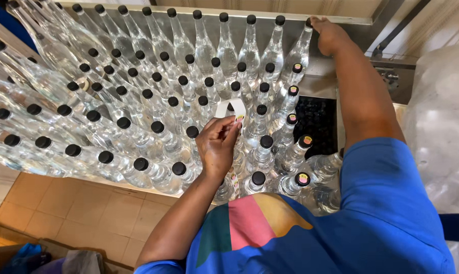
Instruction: The person stands at a stainless steel table and applies small circular stickers to the black caps of numerous clear glass bottles arranged in rows. They peel stickers from a sheet and press them onto the bottle tops one by one, working systematically across the table.
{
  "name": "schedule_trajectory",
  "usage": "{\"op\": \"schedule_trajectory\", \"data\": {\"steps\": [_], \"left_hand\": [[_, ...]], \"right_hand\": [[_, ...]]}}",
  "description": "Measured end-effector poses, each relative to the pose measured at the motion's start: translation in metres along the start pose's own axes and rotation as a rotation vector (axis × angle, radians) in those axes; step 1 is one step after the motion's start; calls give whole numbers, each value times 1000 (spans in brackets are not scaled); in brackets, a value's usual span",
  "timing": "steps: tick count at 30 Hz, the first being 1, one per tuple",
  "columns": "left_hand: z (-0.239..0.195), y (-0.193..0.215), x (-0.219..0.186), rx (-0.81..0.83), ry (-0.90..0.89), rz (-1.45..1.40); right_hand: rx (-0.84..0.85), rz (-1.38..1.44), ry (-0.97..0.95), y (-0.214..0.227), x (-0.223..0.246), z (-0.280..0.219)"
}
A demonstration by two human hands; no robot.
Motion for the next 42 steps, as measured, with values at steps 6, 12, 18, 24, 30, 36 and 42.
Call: {"op": "schedule_trajectory", "data": {"steps": [6,12,18,24,30,36,42], "left_hand": [[-3,1,2,-15,-5,-10],[-3,4,-5,-19,-13,7],[-5,5,-5,-43,-42,5],[-5,1,13,-60,72,-133],[-1,6,11,-133,26,-19],[3,3,56,-136,463,-196],[5,7,58,-185,340,-153]], "right_hand": [[-64,-29,125,5,2,9],[-44,-110,106,-3,-4,34],[-68,-317,163,1,11,27],[-144,42,-61,7,0,22],[-98,-311,-133,-18,-57,85],[-102,256,766,21,256,-193],[-15,100,1316,-21,342,-350]]}}
Point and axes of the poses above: each hand's wrist, its own z-axis towards the middle knuckle, its own y-axis out of the back of the hand, x = y × z, the point moved 10 cm from there along z, towards the middle knuckle, and after that the axes turned 5 degrees about z, right-handed, at the moved point
